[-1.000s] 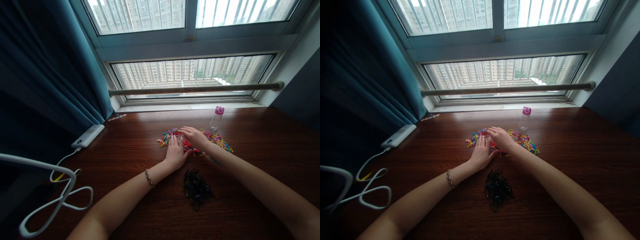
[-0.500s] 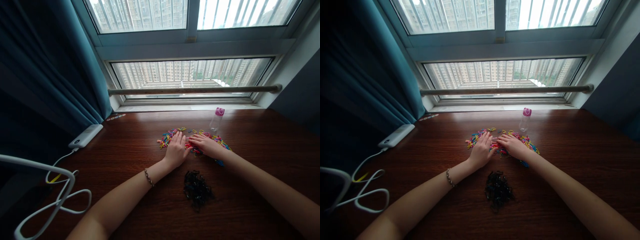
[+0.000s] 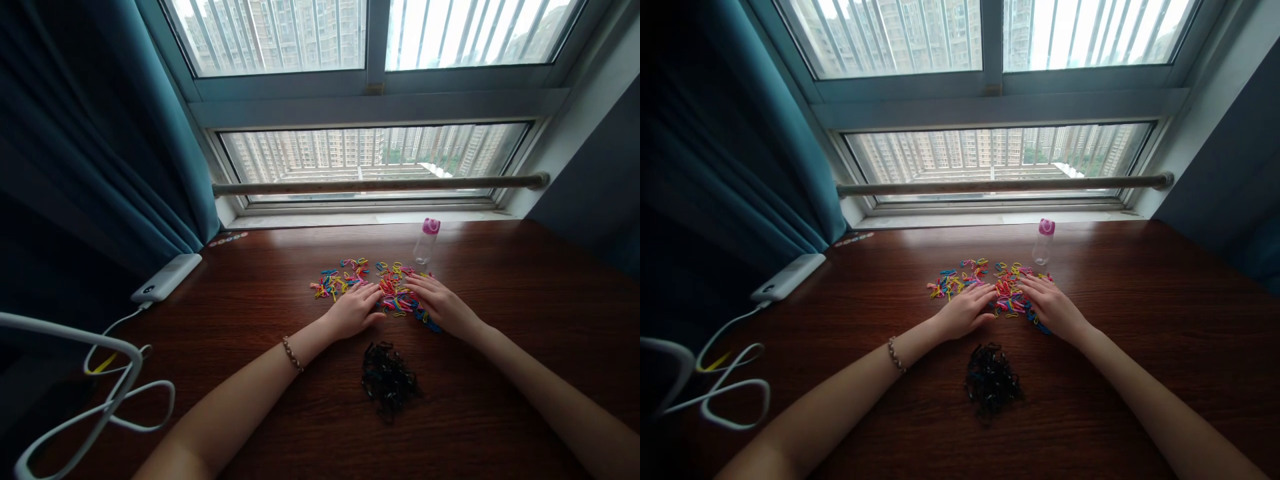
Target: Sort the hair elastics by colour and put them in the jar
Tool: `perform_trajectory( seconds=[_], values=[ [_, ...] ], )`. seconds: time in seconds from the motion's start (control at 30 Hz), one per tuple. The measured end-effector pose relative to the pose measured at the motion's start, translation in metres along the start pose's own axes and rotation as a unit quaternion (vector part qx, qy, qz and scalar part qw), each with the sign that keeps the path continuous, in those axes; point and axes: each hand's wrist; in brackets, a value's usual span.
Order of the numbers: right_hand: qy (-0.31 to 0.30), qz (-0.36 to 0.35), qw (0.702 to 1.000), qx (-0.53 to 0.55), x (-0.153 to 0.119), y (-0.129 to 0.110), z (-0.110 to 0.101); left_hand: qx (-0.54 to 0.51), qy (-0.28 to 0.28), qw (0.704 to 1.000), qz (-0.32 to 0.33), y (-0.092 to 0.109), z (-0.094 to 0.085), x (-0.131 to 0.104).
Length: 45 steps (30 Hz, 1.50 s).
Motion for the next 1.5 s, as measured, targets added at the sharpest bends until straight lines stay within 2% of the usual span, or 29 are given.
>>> perform_trajectory(
  seconds=[0.1, 0.17, 0.23, 0.3, 0.37, 0.4, 0.47, 0.53, 0.6, 0.63, 0.7, 0.8, 0.87, 0.9, 0.97, 1.03, 1.13, 1.23, 1.3, 1.37, 1.43, 1.5],
  values=[
    [0.010, 0.006, 1.000, -0.001, -0.003, 0.000, 0.006, -0.009, -0.010, 0.999, 0.033, 0.002, -0.004, 0.000],
    [0.018, 0.010, 1.000, -0.001, -0.004, 0.000, 0.009, 0.003, 0.003, 1.000, 0.020, 0.001, -0.004, 0.001],
    [0.022, 0.017, 1.000, -0.004, -0.005, 0.000, 0.012, 0.034, 0.049, 0.996, -0.059, -0.002, -0.002, 0.002],
    [0.025, 0.025, 0.999, -0.010, -0.006, 0.001, 0.015, 0.068, 0.098, 0.975, -0.188, -0.006, 0.004, 0.001],
    [0.028, 0.030, 0.999, -0.016, -0.008, 0.003, 0.017, 0.085, 0.106, 0.950, -0.282, -0.008, 0.011, 0.000],
    [0.031, 0.032, 0.999, -0.018, -0.009, 0.004, 0.018, 0.083, 0.093, 0.948, -0.293, -0.009, 0.014, -0.001],
    [0.035, 0.037, 0.998, -0.025, -0.011, 0.007, 0.020, 0.065, 0.059, 0.965, -0.246, -0.006, 0.016, -0.002],
    [0.038, 0.043, 0.998, -0.031, -0.012, 0.009, 0.022, 0.035, 0.031, 0.987, -0.151, 0.001, 0.013, -0.002],
    [0.040, 0.046, 0.998, -0.033, -0.012, 0.010, 0.023, 0.010, 0.011, 0.997, -0.070, 0.009, 0.007, -0.002],
    [0.041, 0.046, 0.998, -0.033, -0.012, 0.011, 0.024, 0.006, 0.009, 0.999, -0.052, 0.012, 0.005, -0.002],
    [0.044, 0.046, 0.998, -0.030, -0.012, 0.011, 0.024, 0.016, 0.025, 0.997, -0.074, 0.015, 0.003, -0.003],
    [0.047, 0.048, 0.997, -0.023, -0.012, 0.010, 0.024, 0.056, 0.071, 0.974, -0.206, 0.014, 0.010, -0.004],
    [0.045, 0.048, 0.998, -0.020, -0.012, 0.010, 0.024, 0.066, 0.071, 0.958, -0.268, 0.010, 0.015, -0.005],
    [0.043, 0.047, 0.998, -0.020, -0.012, 0.010, 0.024, 0.061, 0.058, 0.959, -0.269, 0.008, 0.016, -0.005],
    [0.042, 0.048, 0.998, -0.021, -0.012, 0.009, 0.025, 0.035, 0.021, 0.976, -0.212, 0.007, 0.014, -0.004],
    [0.044, 0.049, 0.998, -0.022, -0.013, 0.009, 0.025, 0.005, -0.010, 0.993, -0.116, 0.008, 0.007, -0.002],
    [0.050, 0.044, 0.997, -0.026, -0.013, 0.008, 0.025, -0.025, -0.040, 0.999, 0.009, 0.014, -0.004, -0.001],
    [0.054, 0.039, 0.997, -0.031, -0.012, 0.007, 0.024, -0.021, -0.046, 0.997, 0.055, 0.019, -0.009, 0.000],
    [0.052, 0.037, 0.997, -0.033, -0.012, 0.007, 0.024, 0.004, -0.027, 1.000, 0.012, 0.017, -0.008, 0.000],
    [0.051, 0.037, 0.997, -0.032, -0.012, 0.006, 0.023, 0.046, 0.006, 0.993, -0.106, 0.010, -0.005, 0.001],
    [0.051, 0.039, 0.997, -0.031, -0.012, 0.006, 0.022, 0.093, 0.027, 0.960, -0.262, 0.000, -0.002, 0.002],
    [0.053, 0.041, 0.997, -0.031, -0.012, 0.005, 0.021, 0.113, 0.008, 0.922, -0.370, -0.010, 0.001, 0.001]
  ],
)
Point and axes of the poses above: each hand's wrist, its own x-axis towards the middle knuckle, its own z-axis out of the palm, y = z × x, and after that the axes turned 8 degrees about -z, right-handed
